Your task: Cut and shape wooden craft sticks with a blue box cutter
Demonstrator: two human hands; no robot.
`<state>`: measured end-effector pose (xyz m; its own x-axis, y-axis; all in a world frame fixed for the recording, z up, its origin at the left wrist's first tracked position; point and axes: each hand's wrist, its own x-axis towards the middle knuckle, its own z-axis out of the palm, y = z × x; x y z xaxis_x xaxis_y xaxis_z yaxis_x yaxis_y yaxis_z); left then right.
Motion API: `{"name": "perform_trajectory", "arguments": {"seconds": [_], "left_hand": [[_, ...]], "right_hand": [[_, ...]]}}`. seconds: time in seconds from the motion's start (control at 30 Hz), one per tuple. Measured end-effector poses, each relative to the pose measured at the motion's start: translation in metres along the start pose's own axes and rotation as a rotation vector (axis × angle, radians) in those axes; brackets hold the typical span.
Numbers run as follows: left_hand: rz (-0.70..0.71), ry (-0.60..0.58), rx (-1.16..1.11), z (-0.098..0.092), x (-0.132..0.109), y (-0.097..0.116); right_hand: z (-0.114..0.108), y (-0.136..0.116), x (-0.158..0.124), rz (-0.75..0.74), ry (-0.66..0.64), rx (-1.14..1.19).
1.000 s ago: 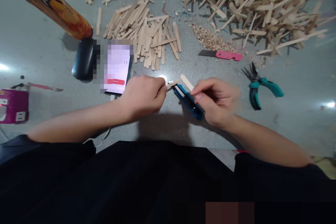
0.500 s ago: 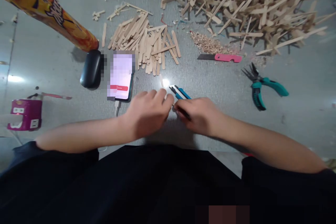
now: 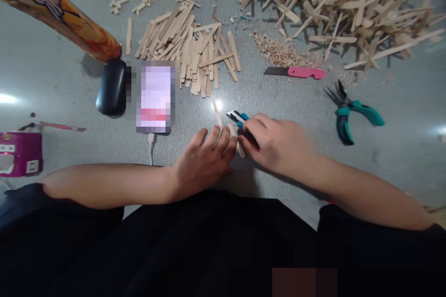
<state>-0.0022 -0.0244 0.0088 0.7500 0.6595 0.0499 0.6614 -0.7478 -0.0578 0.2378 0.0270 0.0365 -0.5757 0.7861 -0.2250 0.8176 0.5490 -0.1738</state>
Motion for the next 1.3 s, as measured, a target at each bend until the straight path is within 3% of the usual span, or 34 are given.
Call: {"name": "perform_trajectory", "arguments": {"seconds": [0.13,0.3,0.57,0.8,0.9,1.03,1.3], "left_hand": [[0.011,-0.006,-0.040,0.004,0.004,-0.006],[0.021,-0.002,-0.040,0.004,0.007,-0.011],[0.056,0.058,-0.073,0.016,0.004,-0.015],[0.032,0.113,-0.090,0.013,0.007,-0.027],[0.012,0.104,-0.164,0.012,0.010,-0.035],[-0.019,0.179,-0.262,0.014,0.013,-0.045],[-0.095,0.170,-0.036,0.020,0.014,-0.048]], "right_hand": [[-0.007,0.005,0.004,0.131,0.022,-0.096],[-0.009,0.010,0.007,0.134,-0.043,-0.010],[-0.003,0.022,0.013,0.178,-0.055,0.104],[0.001,0.031,0.016,0.208,-0.027,0.182],[0.002,0.033,0.017,0.217,-0.024,0.224],[0.003,0.034,0.017,0.242,-0.038,0.270],[0.009,0.034,0.019,0.242,-0.017,0.224]]}}
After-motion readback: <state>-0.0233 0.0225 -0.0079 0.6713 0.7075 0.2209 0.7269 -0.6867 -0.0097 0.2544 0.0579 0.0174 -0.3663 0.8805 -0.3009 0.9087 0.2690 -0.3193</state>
